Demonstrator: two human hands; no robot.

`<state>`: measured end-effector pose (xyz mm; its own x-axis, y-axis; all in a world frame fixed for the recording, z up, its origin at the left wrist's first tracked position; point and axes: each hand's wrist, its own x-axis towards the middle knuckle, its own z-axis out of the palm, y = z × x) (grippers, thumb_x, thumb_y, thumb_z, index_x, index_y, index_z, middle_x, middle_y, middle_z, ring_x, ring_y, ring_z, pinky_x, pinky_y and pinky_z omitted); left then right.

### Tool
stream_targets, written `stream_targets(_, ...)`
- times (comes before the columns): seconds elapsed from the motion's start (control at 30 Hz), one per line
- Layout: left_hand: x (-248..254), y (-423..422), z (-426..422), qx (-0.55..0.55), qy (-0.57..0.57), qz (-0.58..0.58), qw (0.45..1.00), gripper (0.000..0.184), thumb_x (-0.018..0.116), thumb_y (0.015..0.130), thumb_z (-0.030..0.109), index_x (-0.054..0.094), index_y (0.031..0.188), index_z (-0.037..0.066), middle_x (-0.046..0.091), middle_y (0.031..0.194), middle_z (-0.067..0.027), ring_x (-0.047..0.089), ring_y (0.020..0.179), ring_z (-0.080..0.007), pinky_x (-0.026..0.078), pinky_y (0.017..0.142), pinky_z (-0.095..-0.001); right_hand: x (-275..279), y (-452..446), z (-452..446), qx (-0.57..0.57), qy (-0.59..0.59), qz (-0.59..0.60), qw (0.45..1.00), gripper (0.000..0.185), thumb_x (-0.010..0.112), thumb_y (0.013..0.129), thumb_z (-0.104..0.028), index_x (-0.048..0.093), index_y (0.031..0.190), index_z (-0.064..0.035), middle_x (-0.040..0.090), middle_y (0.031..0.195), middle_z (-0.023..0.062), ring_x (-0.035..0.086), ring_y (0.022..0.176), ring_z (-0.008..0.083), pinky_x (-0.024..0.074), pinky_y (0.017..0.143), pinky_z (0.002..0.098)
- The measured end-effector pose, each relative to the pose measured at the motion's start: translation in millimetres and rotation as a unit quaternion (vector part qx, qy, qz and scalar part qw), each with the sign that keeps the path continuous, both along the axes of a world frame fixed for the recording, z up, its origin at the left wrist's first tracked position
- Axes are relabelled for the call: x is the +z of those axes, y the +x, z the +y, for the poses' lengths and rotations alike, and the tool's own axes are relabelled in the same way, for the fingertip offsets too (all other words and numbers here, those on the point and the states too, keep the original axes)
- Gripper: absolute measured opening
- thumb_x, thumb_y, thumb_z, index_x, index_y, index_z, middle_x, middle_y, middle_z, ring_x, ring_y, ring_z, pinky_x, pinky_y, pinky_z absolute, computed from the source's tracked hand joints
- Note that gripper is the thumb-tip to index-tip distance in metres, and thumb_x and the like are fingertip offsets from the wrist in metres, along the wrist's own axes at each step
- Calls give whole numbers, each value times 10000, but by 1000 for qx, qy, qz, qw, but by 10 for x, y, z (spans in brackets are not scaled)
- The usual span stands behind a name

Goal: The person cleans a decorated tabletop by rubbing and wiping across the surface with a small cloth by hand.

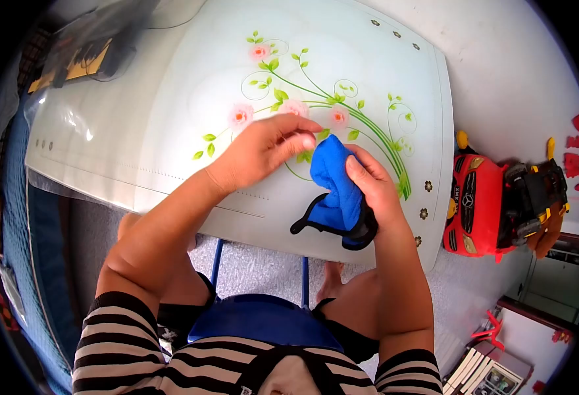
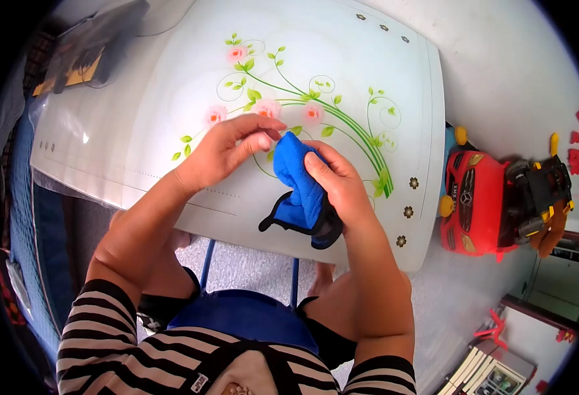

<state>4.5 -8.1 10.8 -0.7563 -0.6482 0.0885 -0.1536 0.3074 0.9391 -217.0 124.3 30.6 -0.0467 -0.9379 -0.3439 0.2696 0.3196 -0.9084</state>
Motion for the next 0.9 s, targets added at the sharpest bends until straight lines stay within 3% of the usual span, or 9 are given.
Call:
stream_targets(0.07, 53, -5, 73, -48, 95, 34, 994, 516, 787, 1051, 361, 676, 1399, -5, 747, 1176, -66, 678, 1068, -173, 559, 981, -369, -44, 60, -10, -6, -4, -40, 999, 355, 628, 1155, -297, 666, 1411, -55, 729, 1208, 46, 703, 1061, 106, 590, 914, 289)
stream_targets(0.2, -11, -59, 145, -21, 163, 26, 986, 492, 878, 978, 253, 696, 1364, 8, 739, 1148, -58, 674, 1035, -164, 549, 977, -341, -81, 89, -46, 25, 12, -51, 998, 420, 602, 1158, -387, 624, 1440, -77, 713, 1192, 60, 712, 1034, 126, 611, 888, 324)
stream_targets(0.37, -114, -42, 68, -25, 18, 65, 997, 455, 877, 961, 191, 720, 1368, 59, 688, 1180, -61, 671, 1028, -185, 547, 984, -339, 74, 116, -29, 48, 48, -151, 986, 538, 574, 1135, -516, 551, 1466, -92, 691, 1149, 122, 738, 917, 222, 616, 778, 352)
stream_targets(0.5, -105, -49, 103, -41, -70, 137, 987, 354, 860, 952, 127, 781, 1295, 87, 634, 1266, -79, 661, 1041, -199, 544, 965, -349, 76, -25, -31, 112, 38, -127, 985, 459, 626, 1110, -391, 564, 1461, -101, 696, 1157, 126, 733, 889, 221, 610, 751, 342)
stream_targets(0.6, 60, -51, 201, 16, -2, 68, 998, 270, 830, 964, 114, 807, 1231, 81, 673, 1224, -81, 686, 1023, -228, 558, 964, -378, 185, -194, -32, -39, -3, 50, 998, 362, 749, 1035, -177, 660, 1381, -119, 722, 1160, 79, 718, 922, 160, 598, 814, 306)
stream_targets(0.67, -16, -33, 183, 32, -105, 5, 994, 262, 816, 961, 110, 809, 1222, 92, 695, 1195, -76, 697, 1018, -251, 567, 958, -390, 142, -387, -66, -115, -73, 331, 934, 240, 744, 1030, -107, 741, 1270, -111, 733, 1170, 74, 714, 1004, 169, 571, 871, 310)
stream_targets(0.7, -71, -21, 176, 48, -207, -59, 975, 255, 801, 957, 105, 811, 1212, 102, 717, 1166, -70, 708, 1012, -274, 576, 952, -401, -5, -577, -68, -145, -185, 567, 790, 271, 759, 990, -80, 768, 1258, -116, 744, 1204, 86, 718, 1055, 242, 587, 893, 361)
stream_targets(0.77, -196, -23, 187, 52, -282, -74, 955, 247, 796, 947, 105, 813, 1193, 115, 731, 1141, -62, 714, 1008, -288, 583, 939, -408, 49, -668, -22, -170, -145, 764, 605, 310, 784, 939, -81, 790, 1243, -141, 740, 1253, 88, 693, 1091, 325, 592, 920, 426)
stream_targets(0.9, -229, -67, 203, 53, -383, -103, 916, 230, 797, 917, 98, 818, 1142, 139, 744, 1110, -51, 728, 1000, -293, 596, 899, -413, -190, -739, -77, -125, -148, 810, 554, 297, 808, 909, -106, 804, 1204, -140, 739, 1282, 57, 674, 1097, 332, 590, 915, 453)
